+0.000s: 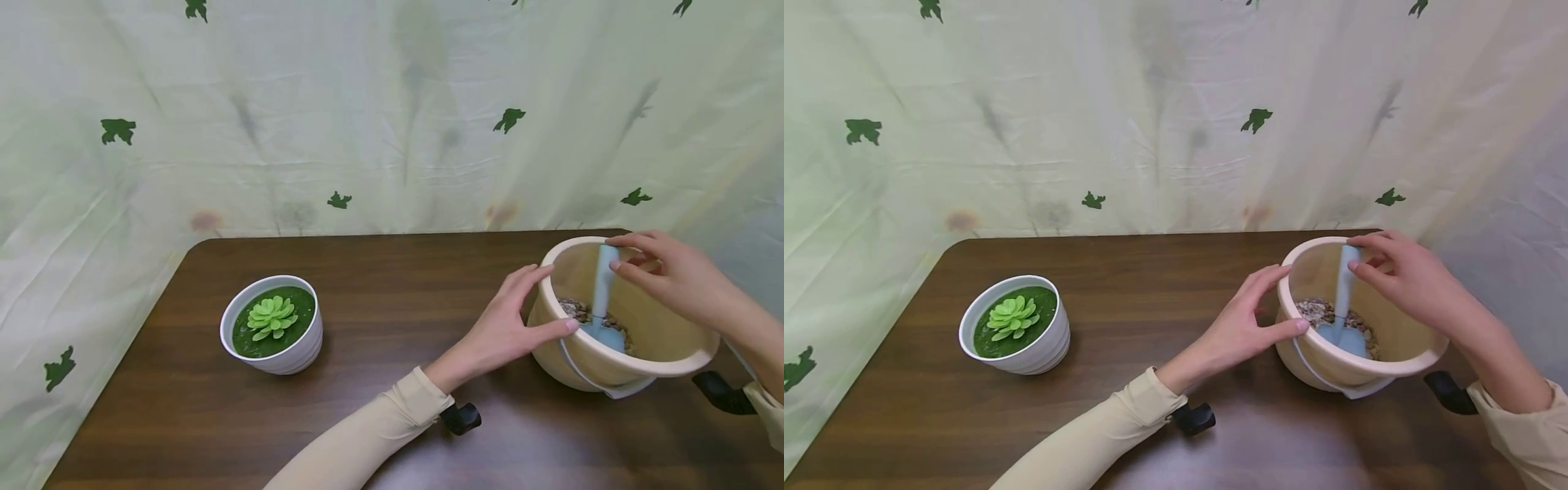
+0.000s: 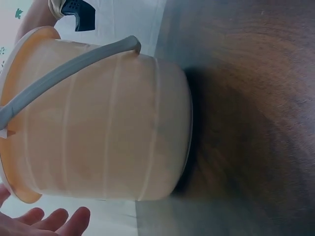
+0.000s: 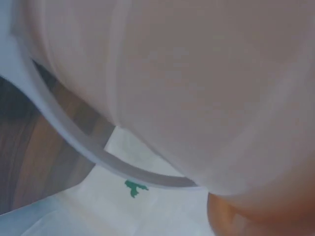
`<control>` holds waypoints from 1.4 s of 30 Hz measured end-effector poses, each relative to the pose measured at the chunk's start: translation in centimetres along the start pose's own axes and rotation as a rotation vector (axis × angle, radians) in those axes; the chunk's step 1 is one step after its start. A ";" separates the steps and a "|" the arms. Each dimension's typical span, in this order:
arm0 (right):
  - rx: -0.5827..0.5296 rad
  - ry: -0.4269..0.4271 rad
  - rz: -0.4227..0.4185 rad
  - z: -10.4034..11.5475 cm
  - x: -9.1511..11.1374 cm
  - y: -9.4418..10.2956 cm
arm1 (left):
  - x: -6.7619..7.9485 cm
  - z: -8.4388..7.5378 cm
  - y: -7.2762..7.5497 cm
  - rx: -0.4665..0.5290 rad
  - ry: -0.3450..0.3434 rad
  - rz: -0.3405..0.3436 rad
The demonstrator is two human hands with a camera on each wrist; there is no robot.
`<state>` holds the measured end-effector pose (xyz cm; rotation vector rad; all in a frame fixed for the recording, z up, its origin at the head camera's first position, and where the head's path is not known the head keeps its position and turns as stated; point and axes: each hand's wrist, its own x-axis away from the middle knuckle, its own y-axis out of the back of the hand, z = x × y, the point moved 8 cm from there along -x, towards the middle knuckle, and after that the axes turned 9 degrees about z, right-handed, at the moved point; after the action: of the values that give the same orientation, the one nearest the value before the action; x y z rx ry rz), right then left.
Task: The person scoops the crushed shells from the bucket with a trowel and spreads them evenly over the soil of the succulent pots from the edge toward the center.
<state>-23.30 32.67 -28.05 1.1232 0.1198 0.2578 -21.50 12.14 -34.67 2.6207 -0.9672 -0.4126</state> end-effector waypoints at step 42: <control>-0.356 0.021 -0.124 -1.5 0.9 -0.2 | -0.9 0.1 -1.2 0.143 0.056 0.066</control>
<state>-22.71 34.19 -28.84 0.7562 0.1550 0.1715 -21.48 13.58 -35.11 2.7013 -1.0990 -0.2608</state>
